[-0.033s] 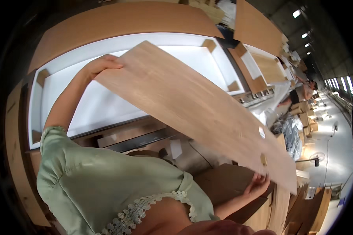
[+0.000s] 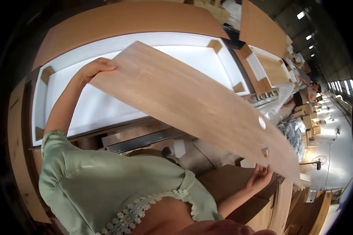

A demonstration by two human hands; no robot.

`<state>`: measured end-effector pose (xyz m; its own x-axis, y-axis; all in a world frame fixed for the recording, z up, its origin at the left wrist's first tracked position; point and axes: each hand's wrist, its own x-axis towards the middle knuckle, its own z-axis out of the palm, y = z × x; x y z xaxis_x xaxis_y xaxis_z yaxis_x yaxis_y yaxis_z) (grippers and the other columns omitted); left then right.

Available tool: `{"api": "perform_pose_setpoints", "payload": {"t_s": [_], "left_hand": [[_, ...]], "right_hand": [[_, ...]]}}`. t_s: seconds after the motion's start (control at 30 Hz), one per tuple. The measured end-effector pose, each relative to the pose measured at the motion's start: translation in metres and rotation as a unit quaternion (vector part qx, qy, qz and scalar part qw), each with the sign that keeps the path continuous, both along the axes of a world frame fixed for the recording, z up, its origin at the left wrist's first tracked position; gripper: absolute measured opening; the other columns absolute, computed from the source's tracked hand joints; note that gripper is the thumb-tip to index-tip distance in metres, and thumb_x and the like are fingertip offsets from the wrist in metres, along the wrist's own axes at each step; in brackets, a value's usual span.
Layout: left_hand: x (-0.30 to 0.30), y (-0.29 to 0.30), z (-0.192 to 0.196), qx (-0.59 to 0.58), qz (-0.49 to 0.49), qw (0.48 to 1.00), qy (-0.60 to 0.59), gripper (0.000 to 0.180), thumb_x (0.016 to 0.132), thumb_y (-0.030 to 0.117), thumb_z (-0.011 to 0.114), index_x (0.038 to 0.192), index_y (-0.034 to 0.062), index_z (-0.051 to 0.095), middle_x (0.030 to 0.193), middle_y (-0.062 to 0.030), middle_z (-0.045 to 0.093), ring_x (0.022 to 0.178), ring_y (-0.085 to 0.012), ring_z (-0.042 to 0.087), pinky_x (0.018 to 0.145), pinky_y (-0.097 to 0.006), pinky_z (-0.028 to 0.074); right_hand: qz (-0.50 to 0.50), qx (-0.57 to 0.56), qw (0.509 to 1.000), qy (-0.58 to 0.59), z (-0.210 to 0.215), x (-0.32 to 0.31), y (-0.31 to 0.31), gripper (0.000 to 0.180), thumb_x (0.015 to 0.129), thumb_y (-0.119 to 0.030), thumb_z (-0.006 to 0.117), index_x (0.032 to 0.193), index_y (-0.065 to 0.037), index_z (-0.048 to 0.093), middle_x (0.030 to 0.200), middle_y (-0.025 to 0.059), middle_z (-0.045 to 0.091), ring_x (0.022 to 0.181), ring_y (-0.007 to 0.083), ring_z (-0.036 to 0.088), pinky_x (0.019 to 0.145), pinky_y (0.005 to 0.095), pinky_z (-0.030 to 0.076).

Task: The person places a large cardboard box on a conveyor belt, fits a wooden board into a styrofoam-lined section, covers it with a sheet of protective foam, and repeats the process with a second board.

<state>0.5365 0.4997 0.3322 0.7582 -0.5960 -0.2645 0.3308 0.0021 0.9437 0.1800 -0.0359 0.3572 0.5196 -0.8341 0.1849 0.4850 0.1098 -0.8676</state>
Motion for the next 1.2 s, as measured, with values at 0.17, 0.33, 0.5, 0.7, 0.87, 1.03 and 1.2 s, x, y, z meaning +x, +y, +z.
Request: {"api": "perform_pose_setpoints", "payload": {"t_s": [0.17,0.33,0.5,0.7,0.87,1.03,1.2], "left_hand": [[-0.083,0.189,-0.045,0.044,0.278,0.960,0.008,0.038,0.081,0.009,0.059,0.114,-0.0074,0.049,0.099,-0.0130,0.062,0.085,-0.0181,0.062,0.073,-0.027,0.052],[-0.132,0.271,-0.069,0.275,0.525,0.806,0.002,0.054,0.074,0.035,0.069,0.104,-0.0072,0.054,0.085,-0.0133,0.061,0.069,-0.0181,0.059,0.060,-0.027,0.050],[-0.136,0.310,-0.116,0.496,0.545,0.662,-0.135,0.060,0.075,0.045,0.066,0.097,-0.0099,0.058,0.079,-0.0189,0.062,0.070,-0.0238,0.060,0.062,-0.032,0.048],[-0.113,0.323,-0.147,0.624,0.425,0.631,-0.180,0.061,0.077,0.049,0.060,0.101,-0.0069,0.059,0.091,-0.0246,0.062,0.087,-0.0356,0.060,0.074,-0.038,0.046],[-0.104,0.384,-0.167,0.672,0.425,0.602,-0.069,0.051,0.082,0.045,0.053,0.092,-0.0039,0.060,0.090,-0.0242,0.062,0.090,-0.0403,0.058,0.081,-0.041,0.045],[-0.032,0.211,-0.155,0.865,0.156,0.435,-0.194,0.062,0.085,0.048,0.047,0.132,0.0087,0.036,0.144,-0.0175,0.017,0.132,-0.0376,0.017,0.099,-0.057,0.024],[0.004,0.010,-0.197,0.634,0.010,0.628,-0.451,0.063,0.084,0.053,0.046,0.132,0.0124,0.039,0.142,-0.0201,0.021,0.129,-0.0391,0.024,0.098,-0.056,0.026]], "right_hand": [[0.280,0.064,0.958,-0.017,-0.029,0.163,0.088,0.013,0.080,-0.003,0.053,0.092,0.001,0.051,0.096,0.0123,0.057,0.086,0.0239,0.058,0.081,0.0433,0.049],[0.440,0.143,0.884,0.071,-0.040,0.273,0.210,0.026,0.081,0.003,0.048,0.106,0.003,0.040,0.099,0.0183,0.053,0.087,0.0315,0.057,0.081,0.0458,0.050],[0.481,0.208,0.800,0.292,-0.116,0.330,0.231,0.033,0.083,-0.001,0.048,0.112,0.007,0.035,0.108,0.0200,0.046,0.097,0.0357,0.052,0.083,0.0450,0.050],[0.491,0.111,0.824,0.261,-0.081,0.291,0.206,0.030,0.084,-0.009,0.056,0.109,0.006,0.048,0.103,0.0163,0.055,0.091,0.0281,0.059,0.075,0.0354,0.053],[0.428,0.019,0.870,0.242,-0.045,0.209,0.147,0.025,0.089,-0.014,0.051,0.109,0.001,0.055,0.102,0.0131,0.061,0.086,0.0200,0.063,0.071,0.0292,0.053],[0.269,0.128,0.929,0.219,-0.075,0.105,0.066,0.024,0.090,-0.016,0.051,0.109,-0.001,0.055,0.100,0.0111,0.062,0.084,0.0185,0.062,0.071,0.0283,0.052],[0.115,0.140,0.973,0.143,-0.084,0.030,0.033,0.026,0.089,-0.017,0.053,0.107,0.001,0.055,0.098,0.0106,0.062,0.081,0.0171,0.062,0.070,0.0277,0.051]]}}
